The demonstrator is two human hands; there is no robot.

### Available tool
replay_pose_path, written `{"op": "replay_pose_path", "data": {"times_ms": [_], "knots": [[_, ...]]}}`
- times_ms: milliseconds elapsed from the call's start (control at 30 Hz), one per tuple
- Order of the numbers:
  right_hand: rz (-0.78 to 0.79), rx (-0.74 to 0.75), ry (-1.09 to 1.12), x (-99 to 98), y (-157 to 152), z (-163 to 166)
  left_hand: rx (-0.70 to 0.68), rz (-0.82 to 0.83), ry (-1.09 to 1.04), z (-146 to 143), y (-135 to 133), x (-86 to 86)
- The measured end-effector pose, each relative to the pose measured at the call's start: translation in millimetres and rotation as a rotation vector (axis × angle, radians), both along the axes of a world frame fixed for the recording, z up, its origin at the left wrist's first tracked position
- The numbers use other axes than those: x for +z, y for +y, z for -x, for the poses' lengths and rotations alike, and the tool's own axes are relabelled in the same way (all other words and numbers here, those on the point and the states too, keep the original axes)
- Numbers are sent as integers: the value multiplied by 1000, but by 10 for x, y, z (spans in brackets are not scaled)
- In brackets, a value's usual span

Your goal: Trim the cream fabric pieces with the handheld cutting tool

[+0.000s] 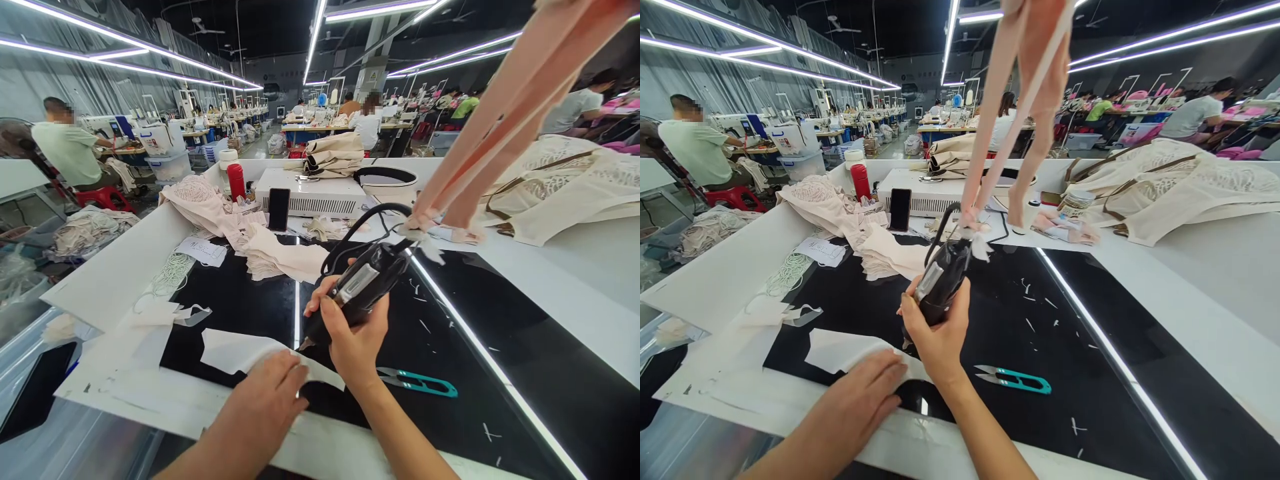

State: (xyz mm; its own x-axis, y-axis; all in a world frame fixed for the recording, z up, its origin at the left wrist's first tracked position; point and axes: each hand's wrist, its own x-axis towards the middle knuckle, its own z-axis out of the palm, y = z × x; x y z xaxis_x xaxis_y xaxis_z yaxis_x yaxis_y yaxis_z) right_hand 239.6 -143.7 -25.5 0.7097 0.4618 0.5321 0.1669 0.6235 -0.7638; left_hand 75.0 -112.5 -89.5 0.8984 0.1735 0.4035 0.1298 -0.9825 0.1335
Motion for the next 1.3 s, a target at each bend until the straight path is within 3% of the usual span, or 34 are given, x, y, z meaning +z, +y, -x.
{"op": "replay_pose_path", "data": {"times_ms": [100, 267, 500, 1067, 1300], "knots": [[7, -4, 6, 69, -105, -47, -22, 65, 25, 97, 219, 113], [22, 26, 31, 109, -336, -41, 18, -9, 172, 134, 411, 64], [4, 2, 38, 101, -554, -38, 161, -153, 337, -39, 181, 45], [-20, 3, 56, -37, -570, 11, 222, -201, 222, 28, 88, 71], [-19, 14, 33, -64, -577, 15, 308, -276, 206, 29, -13, 122]]}}
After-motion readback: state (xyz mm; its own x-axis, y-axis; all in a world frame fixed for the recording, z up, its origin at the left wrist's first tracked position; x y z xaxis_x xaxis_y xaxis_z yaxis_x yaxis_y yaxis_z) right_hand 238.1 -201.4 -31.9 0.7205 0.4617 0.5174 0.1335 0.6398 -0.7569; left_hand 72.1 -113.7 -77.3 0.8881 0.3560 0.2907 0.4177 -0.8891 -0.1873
